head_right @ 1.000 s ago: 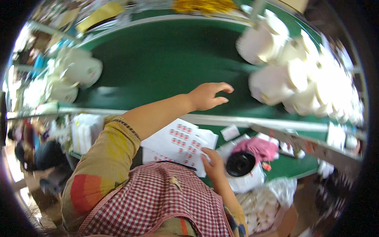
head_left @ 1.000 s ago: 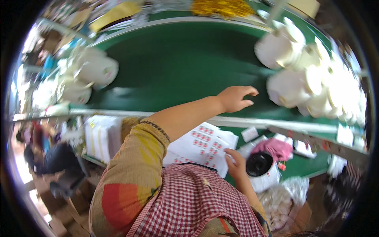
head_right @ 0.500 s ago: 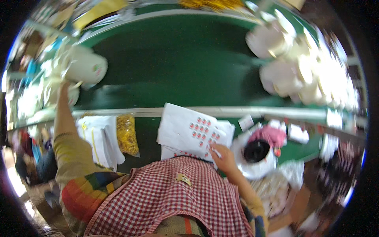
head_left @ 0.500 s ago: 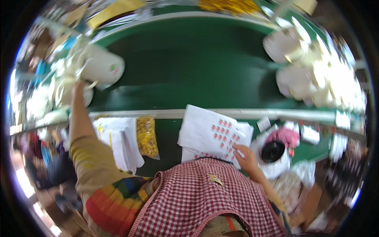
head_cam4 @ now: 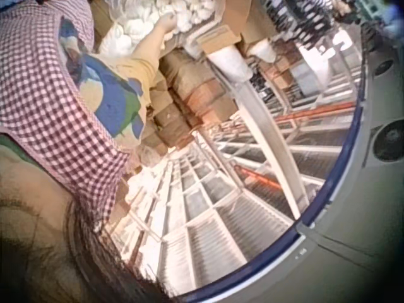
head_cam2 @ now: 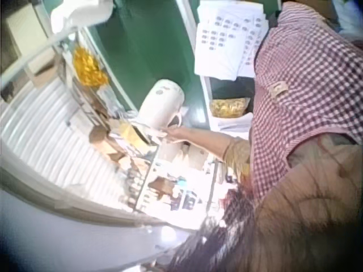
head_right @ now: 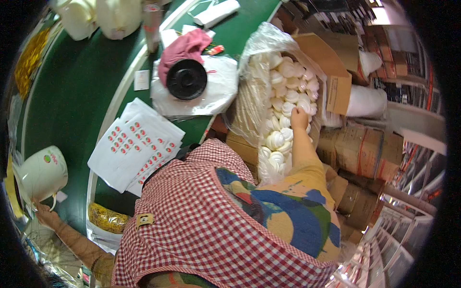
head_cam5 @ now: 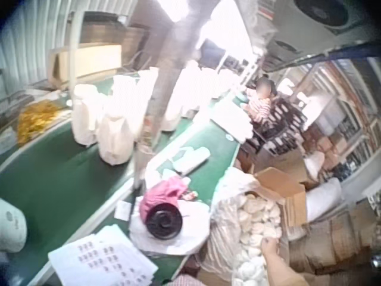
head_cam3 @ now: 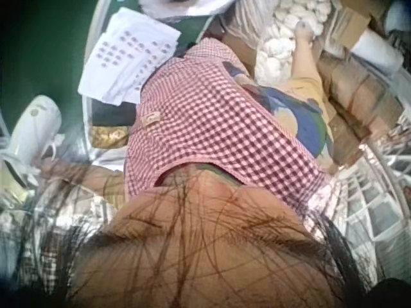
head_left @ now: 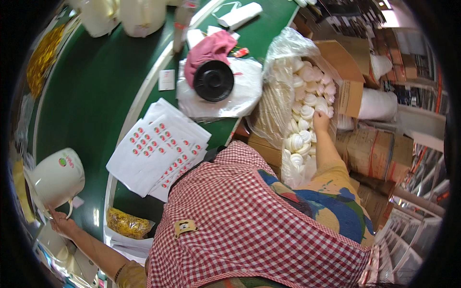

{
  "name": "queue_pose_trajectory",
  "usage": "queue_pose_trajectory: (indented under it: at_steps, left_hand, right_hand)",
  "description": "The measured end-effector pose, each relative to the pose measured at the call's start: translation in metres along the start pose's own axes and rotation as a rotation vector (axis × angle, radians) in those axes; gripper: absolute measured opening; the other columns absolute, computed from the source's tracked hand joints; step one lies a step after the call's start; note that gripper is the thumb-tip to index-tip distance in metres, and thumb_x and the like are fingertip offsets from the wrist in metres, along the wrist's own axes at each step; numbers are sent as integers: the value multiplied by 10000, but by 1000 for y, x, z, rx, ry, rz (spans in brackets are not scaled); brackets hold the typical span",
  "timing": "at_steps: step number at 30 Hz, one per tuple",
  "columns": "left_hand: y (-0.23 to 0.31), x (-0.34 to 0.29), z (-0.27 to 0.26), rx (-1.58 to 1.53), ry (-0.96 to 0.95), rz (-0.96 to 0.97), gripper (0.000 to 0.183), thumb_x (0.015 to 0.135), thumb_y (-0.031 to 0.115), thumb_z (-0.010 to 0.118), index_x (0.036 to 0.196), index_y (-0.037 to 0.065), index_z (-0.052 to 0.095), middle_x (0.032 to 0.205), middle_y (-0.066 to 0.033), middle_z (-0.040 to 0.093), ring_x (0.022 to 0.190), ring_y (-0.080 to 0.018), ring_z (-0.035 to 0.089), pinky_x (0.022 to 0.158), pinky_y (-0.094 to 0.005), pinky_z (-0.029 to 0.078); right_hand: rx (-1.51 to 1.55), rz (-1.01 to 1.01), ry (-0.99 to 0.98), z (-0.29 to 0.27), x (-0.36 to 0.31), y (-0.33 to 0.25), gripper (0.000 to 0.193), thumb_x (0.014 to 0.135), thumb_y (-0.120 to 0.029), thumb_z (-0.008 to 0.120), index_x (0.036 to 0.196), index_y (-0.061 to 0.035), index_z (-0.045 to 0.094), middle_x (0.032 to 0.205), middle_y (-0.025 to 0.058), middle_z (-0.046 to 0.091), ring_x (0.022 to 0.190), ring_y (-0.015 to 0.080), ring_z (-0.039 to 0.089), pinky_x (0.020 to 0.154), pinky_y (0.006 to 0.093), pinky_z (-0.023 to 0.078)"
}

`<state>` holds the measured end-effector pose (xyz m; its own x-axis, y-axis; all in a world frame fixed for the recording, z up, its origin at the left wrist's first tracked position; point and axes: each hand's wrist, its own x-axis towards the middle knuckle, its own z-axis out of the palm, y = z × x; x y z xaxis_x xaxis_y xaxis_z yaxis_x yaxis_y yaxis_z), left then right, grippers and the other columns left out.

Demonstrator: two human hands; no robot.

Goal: The person repeatedly picks up white plastic pitchers from a green workbench, peels small circular stickers from a sheet, and applies them to the side of each pitcher. They then place the labeled pitchers aside and insert a small white foam insert into the spout of each unit before moving to the next.

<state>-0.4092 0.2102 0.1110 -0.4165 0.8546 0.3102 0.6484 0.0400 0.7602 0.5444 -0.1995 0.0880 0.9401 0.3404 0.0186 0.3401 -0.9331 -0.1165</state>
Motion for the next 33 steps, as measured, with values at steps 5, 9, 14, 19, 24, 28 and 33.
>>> queue_pose_trajectory:
  at_steps: [5,9,14,19,24,28,33]
  left_hand:
    - [106,-55,126,-439,-78,-240,209,901,189,653,1051,43,659,675,28,460,603,-93,412,536,-254,314]
    - [185,-103,189,-308,-105,-191,189,850,191,743,885,43,631,666,40,447,573,-64,360,510,-234,263]
    - [201,-121,204,-385,-124,-204,138,875,160,712,910,49,638,660,60,488,525,-30,308,479,-216,212]
    - [188,-137,203,-467,-246,-166,91,883,98,686,946,48,645,716,52,546,545,-16,353,485,-189,261]
    - [181,-140,185,-564,-342,-139,173,886,100,688,1027,31,615,864,21,585,680,-35,484,607,-195,426]
    - [175,-139,198,-666,-418,-118,200,883,126,699,1040,38,612,926,1,613,777,-77,554,733,-254,472]
    - [176,-139,195,-677,-373,-222,265,838,201,765,972,13,636,800,0,628,682,-63,556,617,-236,466]
  right_hand:
    - [-164,201,-348,57,-46,102,529,773,-407,692,1155,-42,659,1180,203,641,1132,342,590,974,415,448]
    - [-267,220,-512,96,-76,127,897,665,-518,785,1380,-85,462,1365,208,497,1254,376,481,1027,452,417]
    - [-479,310,-464,88,-80,65,744,679,-398,759,1316,-145,470,1330,127,470,1207,336,499,969,483,441]
    - [86,136,60,63,-13,50,666,686,-294,736,1273,-87,497,1294,164,444,1177,381,483,981,444,439]
    - [1180,-141,-1076,-47,-18,-137,543,761,-146,699,1266,-83,508,1173,90,605,1047,230,596,877,383,506]
    - [898,-342,-1962,-27,-123,-214,594,768,-167,721,1316,-52,521,1198,69,602,1122,197,547,998,356,406]
    - [570,-583,-1944,-49,-168,-282,676,852,-203,656,1444,-26,380,1369,118,498,1255,224,460,1099,352,301]
